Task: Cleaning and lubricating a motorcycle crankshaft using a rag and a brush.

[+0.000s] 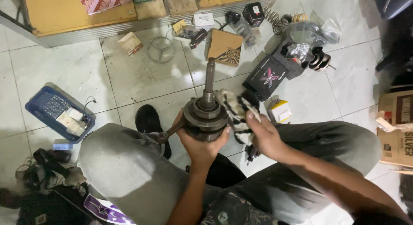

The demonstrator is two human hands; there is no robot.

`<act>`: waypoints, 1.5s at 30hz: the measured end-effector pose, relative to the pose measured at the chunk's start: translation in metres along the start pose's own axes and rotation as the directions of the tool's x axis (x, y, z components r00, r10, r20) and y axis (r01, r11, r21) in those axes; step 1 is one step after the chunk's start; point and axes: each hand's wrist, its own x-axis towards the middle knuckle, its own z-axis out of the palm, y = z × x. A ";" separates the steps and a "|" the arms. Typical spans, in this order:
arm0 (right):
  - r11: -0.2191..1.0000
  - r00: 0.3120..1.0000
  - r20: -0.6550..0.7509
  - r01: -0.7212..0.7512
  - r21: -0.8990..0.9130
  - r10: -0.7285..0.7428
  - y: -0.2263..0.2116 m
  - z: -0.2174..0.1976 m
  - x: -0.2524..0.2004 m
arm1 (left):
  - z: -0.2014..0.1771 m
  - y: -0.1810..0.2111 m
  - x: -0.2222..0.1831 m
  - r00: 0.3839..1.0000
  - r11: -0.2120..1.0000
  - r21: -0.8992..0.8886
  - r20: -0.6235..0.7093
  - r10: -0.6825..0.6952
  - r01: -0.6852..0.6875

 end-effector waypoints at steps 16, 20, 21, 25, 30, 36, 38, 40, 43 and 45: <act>0.866 0.998 -0.055 0.022 0.500 0.007 0.020 -0.011 0.035 | -0.002 0.028 0.001 0.884 0.995 -0.082 0.467 -0.006 0.050; 0.863 0.999 -0.049 0.007 0.504 0.020 -0.011 0.006 0.031 | -0.010 0.024 0.004 0.855 0.996 -0.012 0.514 -0.067 0.086; 0.833 0.999 -0.020 -0.023 0.553 0.041 -0.019 0.010 0.031 | -0.011 0.024 0.004 0.833 0.985 -0.028 0.538 -0.130 0.172; 0.764 0.994 0.040 -0.105 0.636 0.103 -0.045 0.025 0.029 | -0.012 0.019 0.005 0.806 0.971 -0.068 0.572 -0.150 0.229; 0.815 0.989 0.122 -0.138 0.563 0.083 -0.052 0.034 0.018 | -0.005 0.017 0.003 0.858 0.940 -0.236 0.503 -0.100 0.248; 0.807 0.989 0.115 -0.146 0.572 0.097 -0.057 0.052 0.016 | -0.003 0.015 0.006 0.950 0.961 -0.193 0.277 -0.142 0.200; 0.777 0.992 0.078 -0.124 0.618 0.096 -0.057 0.058 0.022 | -0.003 0.016 0.006 0.968 0.978 -0.134 0.215 -0.130 0.161; 0.706 0.976 0.134 -0.217 0.675 0.171 -0.055 0.067 0.023 | -0.003 0.019 0.005 0.978 0.991 -0.084 0.190 -0.085 0.103; 0.646 0.931 0.269 -0.365 0.671 0.247 -0.027 0.064 0.026 | 0.001 0.019 0.003 0.975 0.987 0.132 0.216 0.057 -0.087; 0.600 0.917 0.301 -0.398 0.694 0.261 -0.026 0.066 0.027 | 0.001 0.028 0.005 0.957 0.928 0.299 0.250 0.150 -0.223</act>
